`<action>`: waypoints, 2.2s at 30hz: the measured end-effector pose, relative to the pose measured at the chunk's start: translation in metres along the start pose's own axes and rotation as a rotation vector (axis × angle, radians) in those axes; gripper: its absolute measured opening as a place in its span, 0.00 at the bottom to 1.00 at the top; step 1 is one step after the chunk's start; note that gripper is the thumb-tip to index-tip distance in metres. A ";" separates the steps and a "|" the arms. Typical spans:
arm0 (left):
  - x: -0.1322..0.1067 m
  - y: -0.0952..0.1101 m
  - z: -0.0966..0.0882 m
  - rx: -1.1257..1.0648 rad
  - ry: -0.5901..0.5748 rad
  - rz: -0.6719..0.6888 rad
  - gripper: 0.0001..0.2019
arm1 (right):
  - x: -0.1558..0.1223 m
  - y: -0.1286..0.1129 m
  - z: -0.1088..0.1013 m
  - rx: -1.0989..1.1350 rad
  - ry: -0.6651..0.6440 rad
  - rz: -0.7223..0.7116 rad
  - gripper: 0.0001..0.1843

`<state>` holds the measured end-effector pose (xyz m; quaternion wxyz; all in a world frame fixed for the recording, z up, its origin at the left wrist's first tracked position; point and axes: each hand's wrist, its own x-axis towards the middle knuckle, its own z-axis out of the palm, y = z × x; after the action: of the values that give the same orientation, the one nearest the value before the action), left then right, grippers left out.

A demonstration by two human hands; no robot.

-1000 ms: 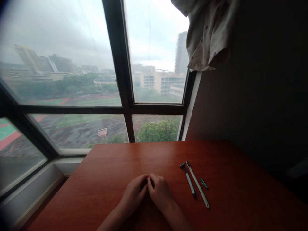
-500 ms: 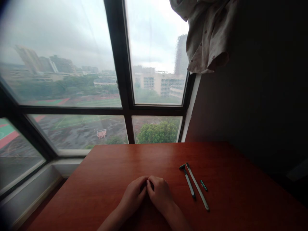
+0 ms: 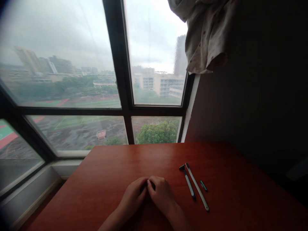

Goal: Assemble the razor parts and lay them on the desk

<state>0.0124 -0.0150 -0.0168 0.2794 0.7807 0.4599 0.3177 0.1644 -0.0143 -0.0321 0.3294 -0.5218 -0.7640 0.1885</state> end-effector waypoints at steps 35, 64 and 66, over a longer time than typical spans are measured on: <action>0.002 -0.003 0.002 0.093 -0.036 -0.024 0.11 | -0.002 -0.006 -0.004 -0.209 -0.018 -0.024 0.12; 0.001 -0.001 0.000 0.060 -0.042 -0.004 0.11 | -0.002 -0.007 -0.005 -0.227 -0.056 -0.007 0.12; 0.000 -0.001 0.000 0.062 -0.038 -0.003 0.11 | -0.002 -0.008 -0.006 -0.226 -0.055 -0.010 0.12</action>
<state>0.0121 -0.0140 -0.0180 0.2641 0.7942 0.4654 0.2880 0.1638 -0.0191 -0.0235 0.2483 -0.5466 -0.7916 0.1138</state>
